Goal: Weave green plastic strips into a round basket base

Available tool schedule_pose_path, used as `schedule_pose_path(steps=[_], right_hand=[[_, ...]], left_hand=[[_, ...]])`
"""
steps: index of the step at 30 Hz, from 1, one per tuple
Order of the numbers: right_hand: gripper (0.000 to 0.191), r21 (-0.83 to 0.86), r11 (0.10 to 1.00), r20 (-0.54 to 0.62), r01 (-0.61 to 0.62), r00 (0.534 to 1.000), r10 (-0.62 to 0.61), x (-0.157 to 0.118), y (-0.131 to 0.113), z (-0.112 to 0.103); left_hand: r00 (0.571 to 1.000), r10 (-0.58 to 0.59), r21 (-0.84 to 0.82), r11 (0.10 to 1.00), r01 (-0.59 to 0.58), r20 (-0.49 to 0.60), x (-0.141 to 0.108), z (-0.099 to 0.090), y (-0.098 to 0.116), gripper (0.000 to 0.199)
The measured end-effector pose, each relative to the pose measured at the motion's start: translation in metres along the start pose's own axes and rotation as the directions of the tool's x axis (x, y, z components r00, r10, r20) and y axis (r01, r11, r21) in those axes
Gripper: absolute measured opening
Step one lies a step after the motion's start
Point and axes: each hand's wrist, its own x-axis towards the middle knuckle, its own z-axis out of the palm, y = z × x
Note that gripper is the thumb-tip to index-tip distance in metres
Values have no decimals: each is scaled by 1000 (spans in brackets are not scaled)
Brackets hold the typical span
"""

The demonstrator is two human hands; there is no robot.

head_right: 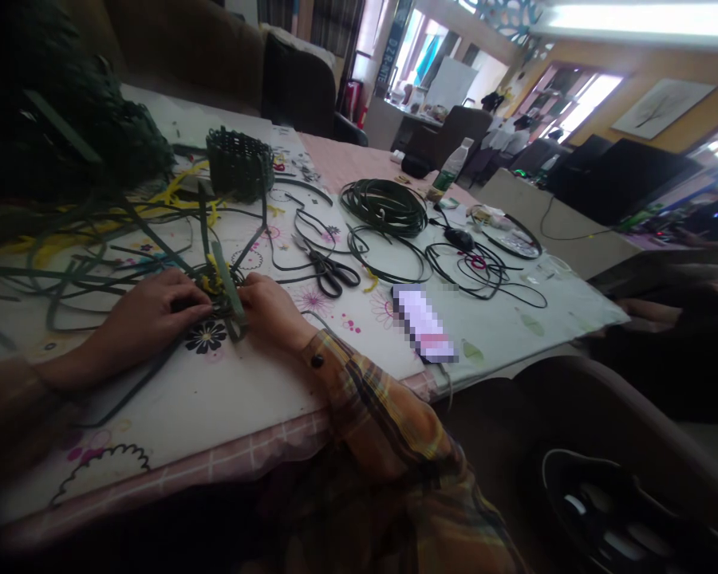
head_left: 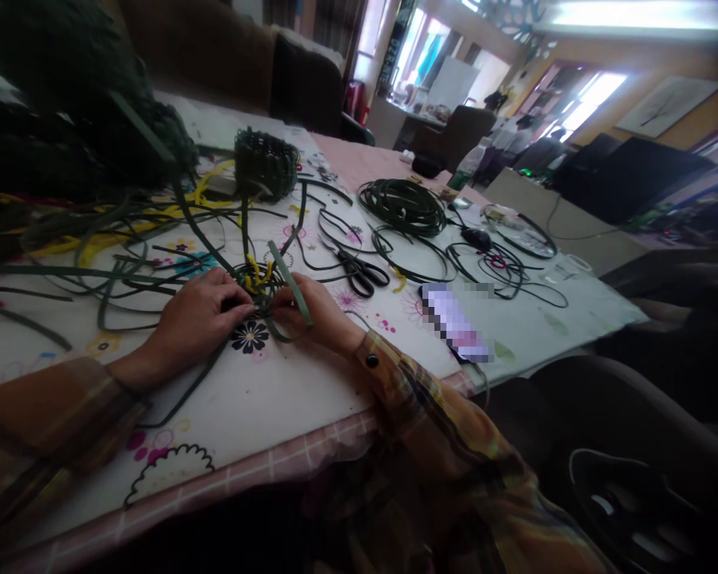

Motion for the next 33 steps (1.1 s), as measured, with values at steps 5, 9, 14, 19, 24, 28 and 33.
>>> schedule_pose_path(steps=[5, 9, 14, 19, 24, 28, 33], right_hand=[[18, -28, 999, 26, 26, 999, -25, 0, 0, 3], [16, -104, 994, 33, 33, 999, -30, 1, 6, 12], [15, -233, 965, 81, 118, 992, -101, 0, 7, 18], [15, -273, 953, 65, 129, 991, -115, -3, 2, 16], [25, -254, 954, 59, 157, 987, -147, -4, 0, 17], [24, -258, 954, 40, 153, 988, -147, -5, 0, 19], [18, -210, 972, 13, 109, 994, -109, -4, 4, 17]], left_hand=[[1000, 18, 20, 1000, -19, 12, 1, 0, -2, 27], [998, 39, -24, 999, -38, 40, 1, -4, -3, 24], [999, 23, -50, 999, -21, 48, 0, -6, -3, 28], [998, -6, -69, 998, 10, 66, -1, -8, -4, 28], [995, -9, -63, 998, 15, 97, -2, -12, -2, 27], [992, -80, -101, 991, 89, 94, -3, -16, 3, 26], [991, -114, -112, 986, 122, 74, -3, -18, 7, 31]])
